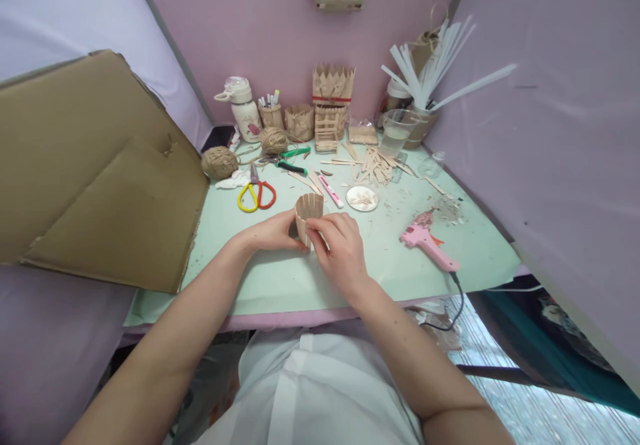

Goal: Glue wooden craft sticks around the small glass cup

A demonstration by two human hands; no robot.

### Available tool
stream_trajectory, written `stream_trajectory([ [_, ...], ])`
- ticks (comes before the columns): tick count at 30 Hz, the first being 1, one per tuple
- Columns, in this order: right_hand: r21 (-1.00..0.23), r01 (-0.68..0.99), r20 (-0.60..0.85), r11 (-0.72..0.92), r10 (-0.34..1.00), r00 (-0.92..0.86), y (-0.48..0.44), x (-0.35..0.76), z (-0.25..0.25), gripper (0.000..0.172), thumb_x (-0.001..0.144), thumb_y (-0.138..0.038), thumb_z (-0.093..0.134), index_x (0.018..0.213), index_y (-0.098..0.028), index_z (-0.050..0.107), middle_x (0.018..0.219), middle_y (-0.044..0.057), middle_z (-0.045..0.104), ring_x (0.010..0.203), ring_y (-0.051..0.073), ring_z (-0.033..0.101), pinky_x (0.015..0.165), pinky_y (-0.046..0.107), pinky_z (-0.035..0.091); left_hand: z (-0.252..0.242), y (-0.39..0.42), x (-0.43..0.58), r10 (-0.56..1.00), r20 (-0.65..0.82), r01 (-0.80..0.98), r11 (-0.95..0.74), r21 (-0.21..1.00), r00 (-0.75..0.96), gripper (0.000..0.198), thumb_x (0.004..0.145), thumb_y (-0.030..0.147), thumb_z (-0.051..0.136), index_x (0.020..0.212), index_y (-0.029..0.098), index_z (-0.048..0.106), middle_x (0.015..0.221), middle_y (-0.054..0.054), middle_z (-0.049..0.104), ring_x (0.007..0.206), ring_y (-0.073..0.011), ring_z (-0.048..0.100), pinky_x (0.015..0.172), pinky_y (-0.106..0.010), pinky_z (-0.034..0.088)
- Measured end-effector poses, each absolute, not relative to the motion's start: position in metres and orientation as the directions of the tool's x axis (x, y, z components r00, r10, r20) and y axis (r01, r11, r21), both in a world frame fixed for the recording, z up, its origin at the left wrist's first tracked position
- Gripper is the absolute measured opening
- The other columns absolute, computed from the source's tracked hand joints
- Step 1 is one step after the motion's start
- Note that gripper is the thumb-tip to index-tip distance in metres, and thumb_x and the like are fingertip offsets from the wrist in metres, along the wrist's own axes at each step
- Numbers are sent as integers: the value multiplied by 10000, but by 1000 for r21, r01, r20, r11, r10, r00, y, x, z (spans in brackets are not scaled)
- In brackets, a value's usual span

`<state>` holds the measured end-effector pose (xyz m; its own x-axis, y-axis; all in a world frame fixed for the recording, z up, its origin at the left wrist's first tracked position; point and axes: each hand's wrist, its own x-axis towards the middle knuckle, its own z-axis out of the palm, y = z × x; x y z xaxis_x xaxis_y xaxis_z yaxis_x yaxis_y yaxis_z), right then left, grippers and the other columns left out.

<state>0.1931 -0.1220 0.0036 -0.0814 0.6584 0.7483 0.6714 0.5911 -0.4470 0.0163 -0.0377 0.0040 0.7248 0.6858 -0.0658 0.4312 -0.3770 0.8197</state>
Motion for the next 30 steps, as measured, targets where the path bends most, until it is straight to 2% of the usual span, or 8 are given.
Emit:
stream_trajectory([
  [17,-430,690,770,582,636,-57,-122,192,0,108,904,-191,600,985,-241,651,849,43,638,816,203,589,751,378,468,7,-41,19,691,-42,434,-405,804,722,594,614,268,744,1157,145,537,1109,-63,641,998,-253,598,805,-327,474],
  [30,-409,708,762,575,642,-80,-120,192,-8,222,884,-189,611,1090,-269,594,881,43,543,856,225,538,764,404,463,4,-42,18,704,-40,442,-399,803,709,578,614,281,740,1144,149,551,1040,-48,645,954,-245,595,759,-307,476],
])
